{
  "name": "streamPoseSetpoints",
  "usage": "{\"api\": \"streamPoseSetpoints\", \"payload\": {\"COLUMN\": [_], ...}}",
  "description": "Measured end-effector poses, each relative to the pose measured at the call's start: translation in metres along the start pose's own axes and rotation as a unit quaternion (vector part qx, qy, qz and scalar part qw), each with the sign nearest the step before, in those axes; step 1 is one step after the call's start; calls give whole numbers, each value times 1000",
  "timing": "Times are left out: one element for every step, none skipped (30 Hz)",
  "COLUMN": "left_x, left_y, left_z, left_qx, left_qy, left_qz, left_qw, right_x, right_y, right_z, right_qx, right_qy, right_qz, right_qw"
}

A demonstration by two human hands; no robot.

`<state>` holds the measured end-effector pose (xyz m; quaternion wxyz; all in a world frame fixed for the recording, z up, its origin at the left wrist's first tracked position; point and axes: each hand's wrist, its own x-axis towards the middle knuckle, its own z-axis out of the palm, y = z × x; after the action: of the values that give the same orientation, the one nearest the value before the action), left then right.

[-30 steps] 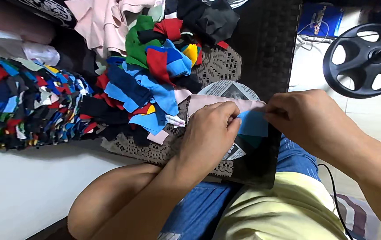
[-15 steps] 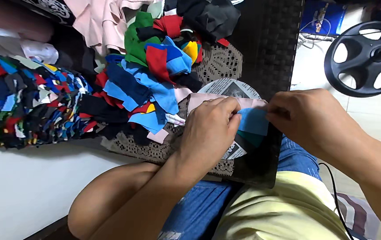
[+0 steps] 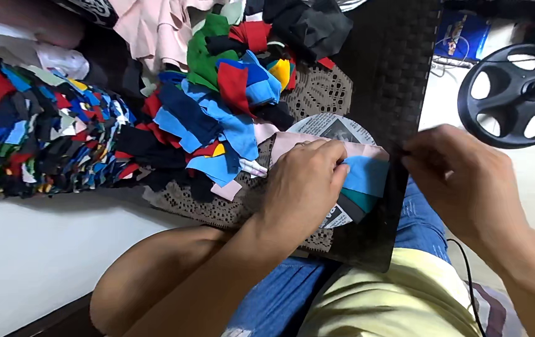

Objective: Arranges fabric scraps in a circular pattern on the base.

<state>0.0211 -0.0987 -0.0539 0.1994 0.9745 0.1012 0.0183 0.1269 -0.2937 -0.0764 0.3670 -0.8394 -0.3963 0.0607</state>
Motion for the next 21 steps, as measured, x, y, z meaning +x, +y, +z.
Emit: {"api": "streamPoseSetpoints", "payload": {"left_x": [0, 0, 0, 0, 0, 0, 0, 0, 0, 0, 1, 1, 1, 1, 1, 1, 2, 1, 0, -1, -4], "left_y": [0, 0, -1, -1, -1, -1, -1, -1, -1, -1, -1, -1, -1, -1, -1, -1, -1, -1, -3, -5, -7], "left_z": [0, 1, 1, 1, 1, 1, 2, 2, 2, 2, 2, 1, 1, 1, 0, -2, -3, -4, -3, -1, 3], "left_qx": [0, 3, 5, 6, 7, 6, 7, 9, 11, 11, 11, 12, 13, 15, 19, 21, 27, 36, 44, 48, 47], "left_qy": [1, 2, 2, 2, 1, 0, 2, 3, 4, 4, 2, 0, -1, 0, 0, 3, 12, 27, 52, 74, 92], "left_qz": [1, 3, 4, 3, 0, -1, 0, 1, 1, 1, 0, -1, -4, -6, -10, -16, -23, -22, -10, 9, 28], "left_qw": [1000, 1000, 1000, 1000, 1000, 1000, 1000, 1000, 1000, 1000, 1000, 1000, 1000, 1000, 1000, 1000, 999, 999, 998, 996, 994], "right_x": [-8, -16, -25, -34, -41, -47, -50, -52, -53, -53, -52, -52, -52, -51, -51, -51, -51, -51, -51, -51, -51], "right_y": [4, 8, 10, 11, 12, 12, 12, 11, 10, 9, 8, 8, 9, 10, 11, 12, 13, 13, 14, 14, 15], "right_z": [2, 6, 11, 17, 23, 29, 33, 37, 40, 41, 43, 44, 46, 47, 48, 49, 49, 50, 50, 50, 50], "right_qx": [1, 2, -1, -3, -7, -13, -23, -30, -34, -38, -41, -44, -47, -50, -53, -54, -52, -50, -49, -46, -41], "right_qy": [35, 69, 92, 106, 114, 121, 125, 127, 128, 127, 124, 119, 114, 111, 109, 109, 110, 112, 113, 113, 112], "right_qz": [0, -8, -22, -38, -58, -77, -93, -106, -115, -121, -126, -129, -131, -132, -133, -135, -137, -140, -143, -147, -150], "right_qw": [999, 998, 995, 994, 992, 990, 988, 986, 985, 984, 983, 983, 984, 984, 984, 983, 983, 983, 982, 982, 981]}}
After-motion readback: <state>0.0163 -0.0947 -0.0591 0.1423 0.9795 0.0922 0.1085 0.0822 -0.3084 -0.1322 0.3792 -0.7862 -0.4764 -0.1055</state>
